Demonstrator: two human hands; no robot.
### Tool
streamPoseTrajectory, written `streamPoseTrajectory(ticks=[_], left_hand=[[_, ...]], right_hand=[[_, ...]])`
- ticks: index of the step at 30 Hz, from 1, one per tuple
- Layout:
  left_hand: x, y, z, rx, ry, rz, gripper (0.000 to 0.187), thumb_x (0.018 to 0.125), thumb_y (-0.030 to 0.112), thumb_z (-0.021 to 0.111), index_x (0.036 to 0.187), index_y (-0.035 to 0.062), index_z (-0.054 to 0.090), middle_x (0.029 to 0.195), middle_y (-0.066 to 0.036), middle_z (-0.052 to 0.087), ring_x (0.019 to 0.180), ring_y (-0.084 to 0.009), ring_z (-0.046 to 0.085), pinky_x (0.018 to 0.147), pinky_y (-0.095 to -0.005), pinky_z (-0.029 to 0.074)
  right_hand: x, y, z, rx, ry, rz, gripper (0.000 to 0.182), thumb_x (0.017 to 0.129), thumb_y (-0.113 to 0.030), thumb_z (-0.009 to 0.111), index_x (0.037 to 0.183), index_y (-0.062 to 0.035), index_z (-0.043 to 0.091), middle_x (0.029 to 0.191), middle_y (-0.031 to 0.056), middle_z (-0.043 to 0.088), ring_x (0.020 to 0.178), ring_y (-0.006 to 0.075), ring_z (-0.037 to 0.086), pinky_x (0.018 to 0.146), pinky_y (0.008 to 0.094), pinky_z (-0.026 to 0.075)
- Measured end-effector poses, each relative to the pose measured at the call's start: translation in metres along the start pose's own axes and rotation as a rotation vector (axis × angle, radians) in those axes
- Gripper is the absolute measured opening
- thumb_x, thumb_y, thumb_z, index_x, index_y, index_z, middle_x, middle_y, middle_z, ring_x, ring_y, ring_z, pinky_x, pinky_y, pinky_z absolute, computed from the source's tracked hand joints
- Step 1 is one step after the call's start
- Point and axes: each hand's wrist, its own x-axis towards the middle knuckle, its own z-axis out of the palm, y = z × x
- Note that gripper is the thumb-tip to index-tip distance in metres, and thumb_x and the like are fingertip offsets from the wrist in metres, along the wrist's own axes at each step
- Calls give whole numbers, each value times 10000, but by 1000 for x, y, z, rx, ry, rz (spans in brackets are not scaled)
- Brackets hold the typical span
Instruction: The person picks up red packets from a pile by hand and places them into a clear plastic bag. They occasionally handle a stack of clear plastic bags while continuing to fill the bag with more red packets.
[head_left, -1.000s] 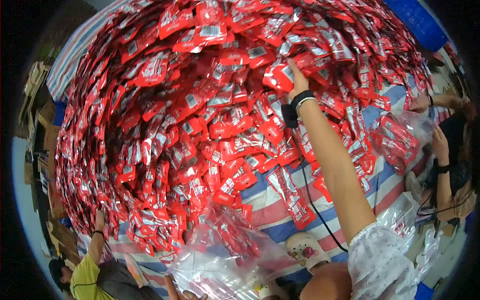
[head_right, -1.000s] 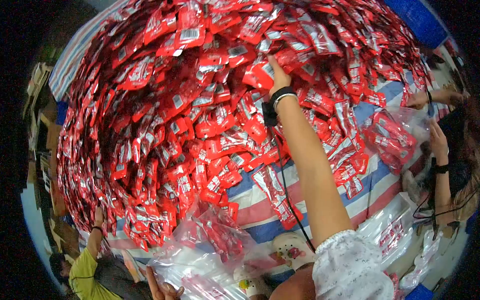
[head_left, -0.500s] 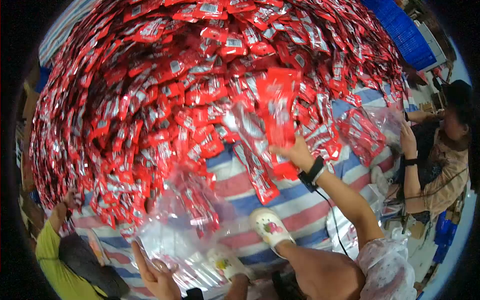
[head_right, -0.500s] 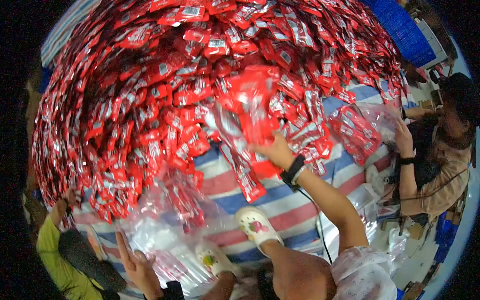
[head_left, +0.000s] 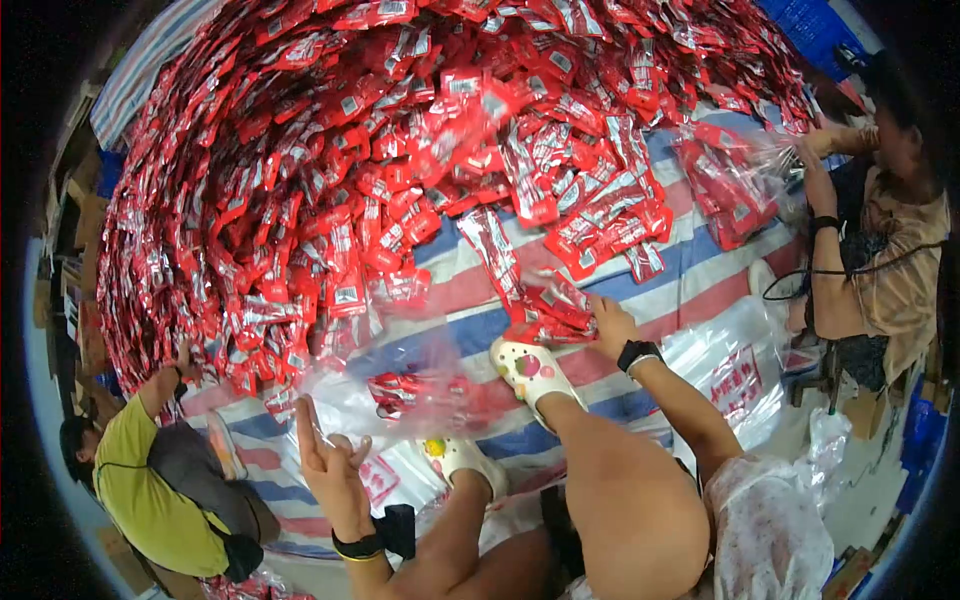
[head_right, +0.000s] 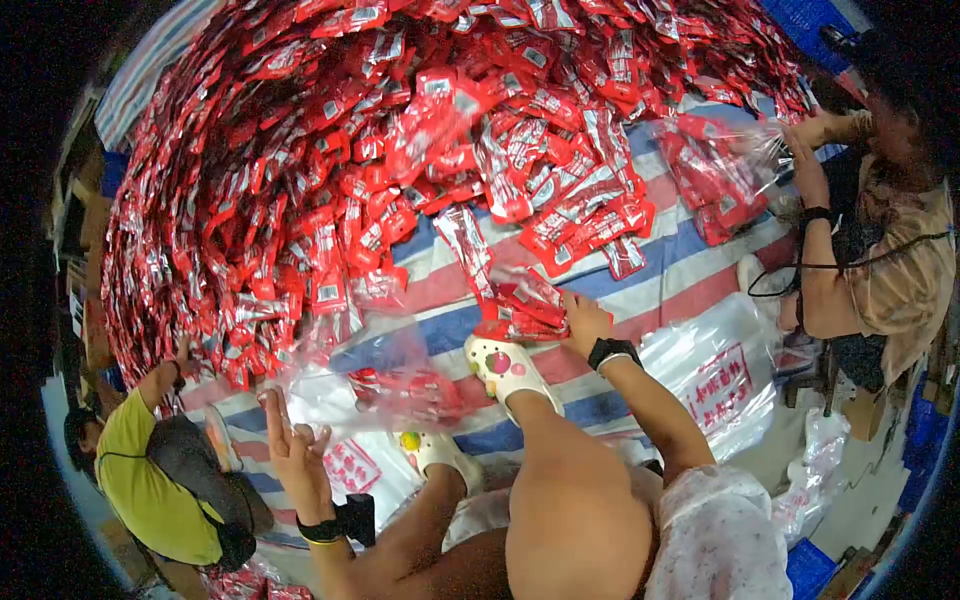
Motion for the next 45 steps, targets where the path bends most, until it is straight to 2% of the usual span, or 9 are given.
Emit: streamPoseTrajectory(ticks=[6, 12, 19, 28, 32, 37, 39, 42, 45], left_hand=[[17, -2, 10, 66, 49, -10, 755, 735, -98, 453, 1438, 57, 226, 1514, -77, 180, 658, -15, 448, 619, -225, 550], [25, -17, 10, 138, 77, 103, 745, 738, -59, 492, 1431, 32, 237, 1499, -86, 223, 694, -15, 465, 611, -192, 529], [13, -16, 0, 208, 132, 92, 751, 740, -55, 509, 1433, 36, 235, 1495, -86, 232, 638, -1, 402, 586, -183, 522], [13, -14, 6, 190, 117, 99, 752, 756, -31, 558, 1428, 14, 226, 1498, -101, 210, 639, -6, 407, 593, -187, 530], [14, -16, -2, 213, 127, 92, 755, 758, -24, 567, 1427, 5, 220, 1497, -103, 213, 649, -9, 411, 588, -186, 529], [19, -20, 3, 165, 131, 103, 771, 751, -56, 562, 1433, 16, 208, 1501, -109, 203, 627, -18, 419, 591, -192, 525], [15, -20, 5, 205, 122, 101, 777, 746, -81, 550, 1435, 21, 206, 1502, -108, 201, 617, -19, 410, 594, -192, 525], [12, -25, -4, 254, 94, 113, 798, 730, -147, 512, 1441, 28, 195, 1505, -109, 192, 619, -16, 413, 617, -175, 508], [7, -26, -14, 380, 69, 80, 775, 704, -129, 470, 1429, 31, 248, 1492, -85, 248, 630, -5, 407, 648, -186, 504]], right_hand=[[3, 0, -41, 252, -60, -53, 397, 666, -146, 682, 1017, -71, 512, 877, 139, 592, 826, 339, 594, 669, 437, 475], [10, 15, -15, -136, -167, 20, 657, 632, -297, 772, 1177, -90, 471, 970, 101, 564, 932, 292, 562, 756, 455, 459], [25, 20, -6, 146, -306, 36, 790, 628, -345, 776, 1279, -103, 400, 950, 145, 581, 863, 342, 588, 725, 428, 482], [53, 11, -13, 283, -82, 99, 767, 625, -415, 782, 1229, -60, 471, 829, 188, 645, 771, 367, 628, 672, 444, 500], [29, -6, -44, 786, -288, 143, 812, 592, -446, 802, 1203, -5, 499, 1032, 208, 581, 978, 350, 572, 824, 422, 461], [-17, -17, 37, 297, -115, -81, 824, 608, -355, 814, 1222, 15, 407, 1058, 206, 536, 983, 360, 543, 861, 413, 437], [-31, -40, 19, 649, -375, 284, 824, 624, -301, 805, 1229, 12, 343, 1050, 226, 533, 967, 377, 554, 854, 416, 445], [-25, -33, 3, 707, -396, 387, 870, 594, -270, 831, 1239, 24, 327, 1132, 245, 538, 1011, 346, 571, 876, 397, 445], [-1, -24, -19, 822, -237, 127, 874, 587, -284, 844, 1280, -4, 392, 1104, 174, 604, 1028, 270, 579, 913, 373, 437]])
